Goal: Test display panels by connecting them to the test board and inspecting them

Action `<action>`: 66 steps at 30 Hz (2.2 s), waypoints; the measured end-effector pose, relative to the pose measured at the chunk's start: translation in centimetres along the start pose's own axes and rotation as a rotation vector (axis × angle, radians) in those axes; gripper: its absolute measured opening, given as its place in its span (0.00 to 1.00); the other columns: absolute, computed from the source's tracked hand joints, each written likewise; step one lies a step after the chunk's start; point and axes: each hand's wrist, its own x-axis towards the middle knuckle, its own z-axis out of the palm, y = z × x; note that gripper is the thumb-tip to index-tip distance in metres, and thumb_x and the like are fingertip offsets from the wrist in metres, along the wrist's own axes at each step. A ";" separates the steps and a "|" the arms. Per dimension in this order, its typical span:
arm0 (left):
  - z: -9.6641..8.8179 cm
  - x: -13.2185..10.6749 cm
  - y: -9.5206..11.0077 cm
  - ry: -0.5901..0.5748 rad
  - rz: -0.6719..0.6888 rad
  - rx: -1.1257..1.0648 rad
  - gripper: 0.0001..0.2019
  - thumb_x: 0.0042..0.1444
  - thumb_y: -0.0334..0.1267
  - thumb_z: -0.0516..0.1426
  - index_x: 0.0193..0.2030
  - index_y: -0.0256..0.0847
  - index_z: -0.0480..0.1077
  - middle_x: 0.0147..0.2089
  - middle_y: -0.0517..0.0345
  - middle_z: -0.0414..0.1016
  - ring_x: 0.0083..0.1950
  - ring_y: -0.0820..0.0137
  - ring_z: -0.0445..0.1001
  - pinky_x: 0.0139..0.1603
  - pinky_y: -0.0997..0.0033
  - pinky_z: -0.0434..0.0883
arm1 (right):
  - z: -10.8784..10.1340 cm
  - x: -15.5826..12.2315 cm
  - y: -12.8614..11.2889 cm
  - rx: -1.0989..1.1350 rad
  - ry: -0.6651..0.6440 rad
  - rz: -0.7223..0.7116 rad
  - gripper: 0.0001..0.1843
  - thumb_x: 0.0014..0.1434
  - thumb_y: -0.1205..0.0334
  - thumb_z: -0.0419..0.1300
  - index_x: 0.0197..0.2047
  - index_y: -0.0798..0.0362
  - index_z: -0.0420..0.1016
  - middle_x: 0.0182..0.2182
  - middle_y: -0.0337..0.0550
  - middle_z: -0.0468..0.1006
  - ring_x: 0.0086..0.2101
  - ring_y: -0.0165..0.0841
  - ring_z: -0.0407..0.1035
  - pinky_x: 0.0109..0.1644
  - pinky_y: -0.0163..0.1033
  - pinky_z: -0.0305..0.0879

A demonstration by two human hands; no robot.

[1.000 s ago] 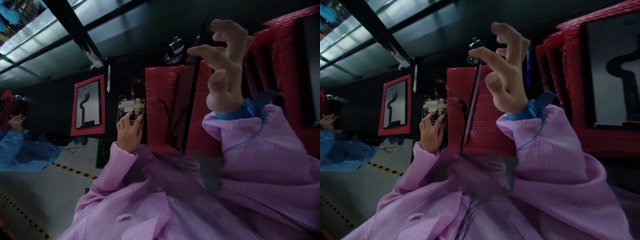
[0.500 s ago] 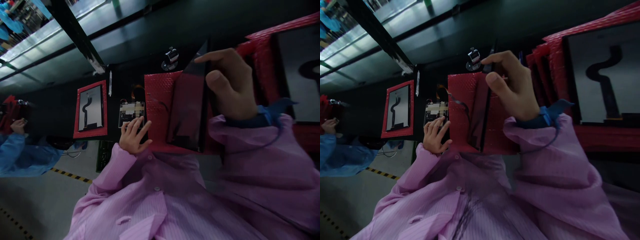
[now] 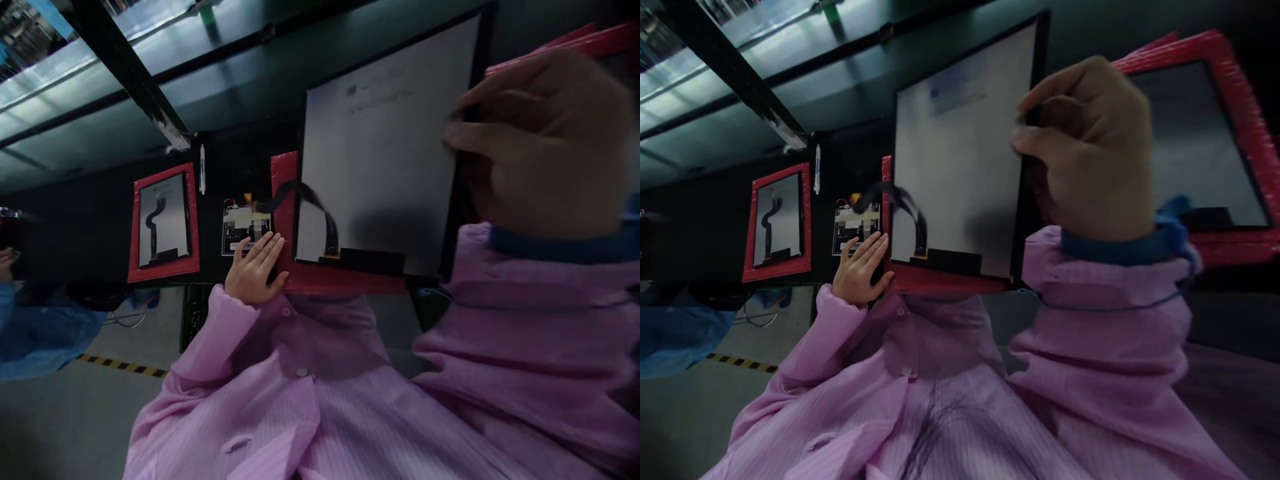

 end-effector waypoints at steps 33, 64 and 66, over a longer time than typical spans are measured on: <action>-2.2 13.1 -5.9 0.120 -0.140 -0.049 0.20 0.73 0.44 0.46 0.46 0.41 0.78 0.51 0.47 0.80 0.57 0.56 0.74 0.64 0.48 0.67 | 10.8 2.4 9.6 -0.029 -0.867 0.193 0.33 0.50 0.26 0.65 0.26 0.52 0.70 0.25 0.38 0.69 0.30 0.30 0.59 0.37 0.39 0.56; 0.3 12.5 -7.0 0.044 0.038 -0.288 0.16 0.67 0.43 0.50 0.30 0.43 0.70 0.31 0.56 0.74 0.46 0.58 0.76 0.59 0.41 0.67 | 9.7 2.1 10.1 -0.453 -0.896 -0.259 0.08 0.65 0.59 0.56 0.34 0.51 0.67 0.35 0.43 0.74 0.39 0.36 0.65 0.52 0.44 0.61; 0.2 12.5 -7.2 0.074 0.067 -0.245 0.17 0.68 0.43 0.49 0.30 0.42 0.69 0.31 0.56 0.74 0.44 0.59 0.76 0.58 0.43 0.67 | 9.8 2.3 10.0 -0.440 -0.893 -0.242 0.08 0.65 0.59 0.56 0.34 0.51 0.67 0.35 0.42 0.74 0.39 0.35 0.65 0.51 0.43 0.61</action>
